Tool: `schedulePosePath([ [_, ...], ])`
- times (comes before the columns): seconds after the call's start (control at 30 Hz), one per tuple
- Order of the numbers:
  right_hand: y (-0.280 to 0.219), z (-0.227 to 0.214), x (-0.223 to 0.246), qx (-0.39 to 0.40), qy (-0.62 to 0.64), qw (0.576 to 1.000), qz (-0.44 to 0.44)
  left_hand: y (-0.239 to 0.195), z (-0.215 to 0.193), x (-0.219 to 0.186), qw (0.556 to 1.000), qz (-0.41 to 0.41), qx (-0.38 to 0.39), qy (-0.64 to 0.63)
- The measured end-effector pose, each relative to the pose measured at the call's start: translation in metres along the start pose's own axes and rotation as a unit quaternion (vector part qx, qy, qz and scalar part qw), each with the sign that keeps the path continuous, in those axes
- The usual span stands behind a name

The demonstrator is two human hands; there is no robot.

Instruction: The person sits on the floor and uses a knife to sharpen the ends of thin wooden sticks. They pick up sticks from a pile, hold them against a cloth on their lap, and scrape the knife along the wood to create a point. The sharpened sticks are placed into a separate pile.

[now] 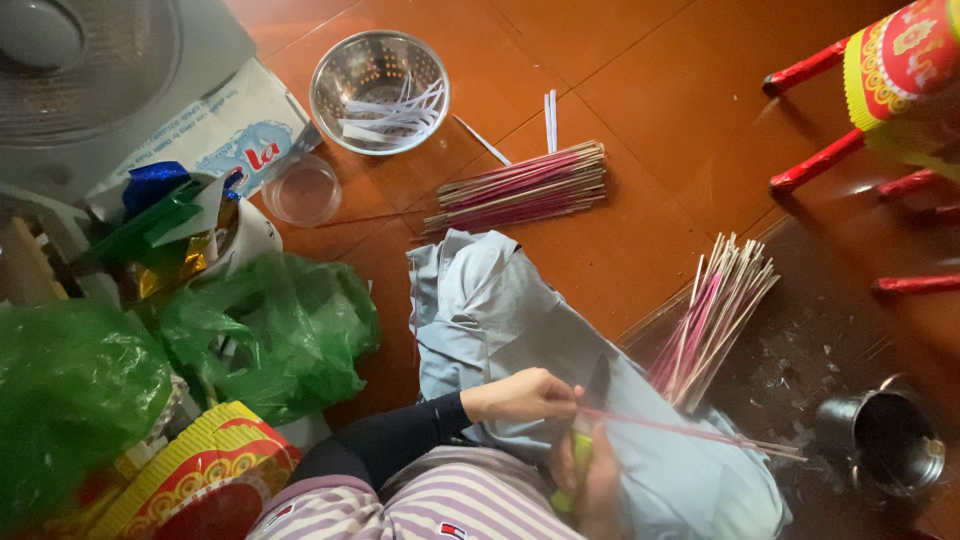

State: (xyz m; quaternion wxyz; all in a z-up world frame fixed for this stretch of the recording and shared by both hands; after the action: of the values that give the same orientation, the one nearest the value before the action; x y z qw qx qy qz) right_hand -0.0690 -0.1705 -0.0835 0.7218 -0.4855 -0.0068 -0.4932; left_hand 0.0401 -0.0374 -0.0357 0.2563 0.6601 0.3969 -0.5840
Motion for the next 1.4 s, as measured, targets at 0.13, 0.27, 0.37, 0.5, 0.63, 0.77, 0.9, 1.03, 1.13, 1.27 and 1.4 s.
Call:
schedulePosePath([
  [0.13,0.01,-0.011,-0.005,0.09,0.01,0.996,0.021,0.002,-0.005,-0.006,1.0,-0.015,0.026,0.005],
  [0.27,0.016,-0.027,-0.004,-0.04,-0.067,0.997,0.029,0.003,-0.006,-0.004,0.995,-0.08,0.058,0.016],
  [0.37,0.016,-0.021,-0.002,-0.019,-0.096,0.994,0.054,0.002,-0.009,-0.012,0.998,-0.036,0.038,-0.021],
  [0.5,0.014,-0.015,-0.001,0.011,-0.053,0.997,0.062,0.004,-0.006,-0.01,0.998,-0.035,0.048,-0.016],
  [0.63,0.01,-0.013,0.001,-0.016,-0.035,0.999,0.038,0.005,-0.003,-0.008,0.998,-0.033,0.049,-0.005],
  [0.77,0.002,0.004,0.007,0.035,-0.028,0.998,0.034,0.003,-0.002,-0.006,0.999,-0.018,0.039,-0.001],
  [0.9,-0.007,0.002,0.012,-0.063,-0.016,0.998,0.025,0.002,-0.001,-0.006,0.999,-0.023,0.031,0.018],
  [1.03,-0.013,0.014,0.017,-0.007,-0.022,1.0,-0.011,0.0,-0.003,-0.009,0.998,-0.044,0.03,0.034],
  [1.13,-0.016,0.025,0.016,0.051,0.008,0.999,-0.015,-0.002,-0.006,-0.018,1.0,0.01,0.001,0.012],
  [1.27,-0.025,0.026,0.004,0.049,0.016,0.998,-0.02,-0.005,-0.003,-0.019,0.999,0.034,0.01,-0.02],
  [1.4,-0.022,0.015,-0.012,-0.071,0.01,0.996,0.043,-0.01,0.001,-0.012,0.998,-0.052,0.022,-0.016],
])
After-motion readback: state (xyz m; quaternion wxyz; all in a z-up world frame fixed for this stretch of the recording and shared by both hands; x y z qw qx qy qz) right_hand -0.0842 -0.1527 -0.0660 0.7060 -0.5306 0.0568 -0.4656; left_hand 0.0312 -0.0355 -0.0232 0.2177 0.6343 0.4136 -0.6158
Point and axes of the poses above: each hand's wrist, its own y-axis towards the middle knuckle, its own z-axis out of the palm, x = y × z, the point moved 6 cm from there along y, towards the middle knuckle, and after that the axes turned 13 degrees about -x, right-handed, at the moved point
